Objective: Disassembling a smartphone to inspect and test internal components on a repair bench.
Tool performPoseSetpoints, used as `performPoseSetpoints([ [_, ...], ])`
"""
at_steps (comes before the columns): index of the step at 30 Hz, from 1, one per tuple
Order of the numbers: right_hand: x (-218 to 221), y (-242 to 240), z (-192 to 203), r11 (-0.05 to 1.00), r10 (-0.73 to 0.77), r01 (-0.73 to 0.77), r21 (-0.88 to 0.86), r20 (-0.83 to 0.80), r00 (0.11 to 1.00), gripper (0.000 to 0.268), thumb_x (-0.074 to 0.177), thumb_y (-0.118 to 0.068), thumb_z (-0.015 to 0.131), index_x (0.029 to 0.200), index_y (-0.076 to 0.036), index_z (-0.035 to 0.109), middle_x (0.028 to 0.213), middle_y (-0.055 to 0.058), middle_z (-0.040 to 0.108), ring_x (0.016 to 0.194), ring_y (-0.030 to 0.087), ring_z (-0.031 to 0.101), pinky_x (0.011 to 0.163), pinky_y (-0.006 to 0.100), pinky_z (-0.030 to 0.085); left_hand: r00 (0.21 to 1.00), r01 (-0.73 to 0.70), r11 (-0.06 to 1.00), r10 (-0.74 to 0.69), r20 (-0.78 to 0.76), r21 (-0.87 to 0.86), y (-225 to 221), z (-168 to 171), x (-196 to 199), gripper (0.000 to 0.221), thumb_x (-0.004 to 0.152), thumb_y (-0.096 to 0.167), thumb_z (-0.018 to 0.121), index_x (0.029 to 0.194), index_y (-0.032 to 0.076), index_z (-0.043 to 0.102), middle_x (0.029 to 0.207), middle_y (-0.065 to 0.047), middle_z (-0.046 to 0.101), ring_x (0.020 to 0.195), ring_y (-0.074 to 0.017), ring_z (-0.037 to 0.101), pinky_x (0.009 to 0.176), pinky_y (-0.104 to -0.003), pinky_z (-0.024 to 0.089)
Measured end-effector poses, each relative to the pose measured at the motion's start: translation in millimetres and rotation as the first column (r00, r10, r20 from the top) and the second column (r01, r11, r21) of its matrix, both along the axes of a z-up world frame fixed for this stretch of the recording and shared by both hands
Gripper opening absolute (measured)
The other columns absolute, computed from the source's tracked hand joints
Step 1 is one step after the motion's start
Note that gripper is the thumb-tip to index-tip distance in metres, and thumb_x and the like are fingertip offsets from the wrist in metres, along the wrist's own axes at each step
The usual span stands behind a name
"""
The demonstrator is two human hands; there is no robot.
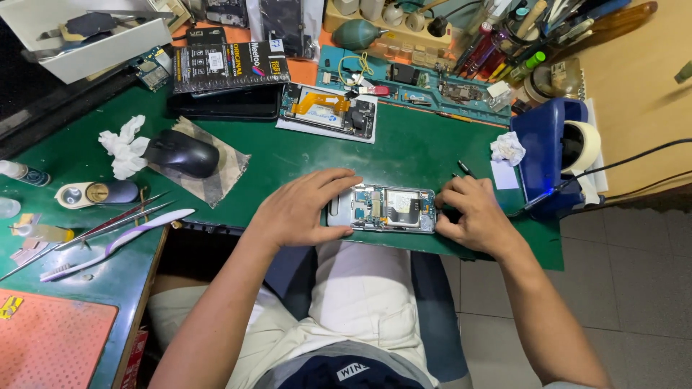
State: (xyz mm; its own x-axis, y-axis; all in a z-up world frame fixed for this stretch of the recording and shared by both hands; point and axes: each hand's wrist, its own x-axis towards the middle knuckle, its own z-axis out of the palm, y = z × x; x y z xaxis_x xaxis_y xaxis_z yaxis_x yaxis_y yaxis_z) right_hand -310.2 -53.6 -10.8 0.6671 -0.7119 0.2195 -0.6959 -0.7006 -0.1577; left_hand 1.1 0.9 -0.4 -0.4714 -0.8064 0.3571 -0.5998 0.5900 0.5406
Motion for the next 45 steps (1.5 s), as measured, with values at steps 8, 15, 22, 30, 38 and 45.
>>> performPoseSetpoints([
  [8,-17,4,18,0.973,-0.206,0.186,-0.135,-0.159,0.966,0.016,0.067,-0.033,0.059,0.075,-0.021,0.053,0.076,-0.005,0.053,0.077,0.014,0.054,0.076,0.028,0.033,0.999,0.033,0.999,-0.033,-0.026,-0.025,2,4,2,0.063,0.067,0.047,0.062,0.117,0.013,0.047,0.116,-0.009,0.050,0.101,-0.0277,0.053,0.081,-0.037,0.045],
  [15,-2,-3,88,0.958,-0.215,0.166,0.234,0.203,0.955,0.035,0.062,-0.016,0.068,0.096,-0.011,0.060,0.087,0.010,0.061,0.081,0.027,0.060,0.074,0.035,0.044,0.989,0.006,1.000,-0.008,-0.146,-0.015,-18,34,-3,0.063,0.066,0.041,0.066,0.119,0.015,0.045,0.125,-0.010,0.041,0.105,-0.0306,0.049,0.082,-0.042,0.044],
  [22,48,-97,115,0.990,-0.137,0.105,0.094,0.471,0.871,0.024,0.073,-0.009,0.066,0.096,-0.006,0.062,0.077,0.008,0.058,0.070,0.019,0.059,0.064,0.026,0.046,0.944,-0.215,0.839,0.048,-0.326,-0.500,-131,23,-28,0.028,0.076,0.032,0.060,0.102,0.022,0.058,0.093,0.004,0.054,0.083,-0.0177,0.058,0.070,-0.028,0.049],
  [30,138,-218,64,0.964,-0.267,0.262,0.052,0.247,0.932,0.021,0.073,-0.021,0.060,0.089,-0.009,0.063,0.073,0.008,0.061,0.074,0.027,0.060,0.065,0.038,0.048,0.863,-0.402,0.806,0.175,-0.475,-0.434,-147,8,-7,0.007,0.076,0.026,0.059,0.082,0.024,0.063,0.054,0.004,0.042,0.049,-0.0180,0.054,0.044,-0.026,0.045],
  [38,202,-261,64,0.894,-0.437,0.443,0.074,-0.081,0.896,0.045,0.078,-0.038,0.058,0.106,-0.003,0.058,0.094,0.019,0.060,0.094,0.033,0.057,0.078,0.041,0.046,0.843,-0.398,0.803,0.129,-0.523,-0.443,-136,22,-7,0.007,0.077,0.021,0.057,0.082,0.021,0.062,0.053,0.003,0.039,0.048,-0.0173,0.053,0.045,-0.024,0.044],
  [45,220,-239,96,0.837,-0.495,0.540,0.094,-0.293,0.818,0.040,0.081,-0.038,0.049,0.102,-0.006,0.060,0.088,0.018,0.062,0.088,0.034,0.060,0.070,0.044,0.048,0.830,-0.398,0.801,0.105,-0.548,-0.448,-133,24,-7,0.006,0.079,0.019,0.056,0.081,0.018,0.061,0.053,0.002,0.040,0.046,-0.0187,0.053,0.043,-0.025,0.044],
])
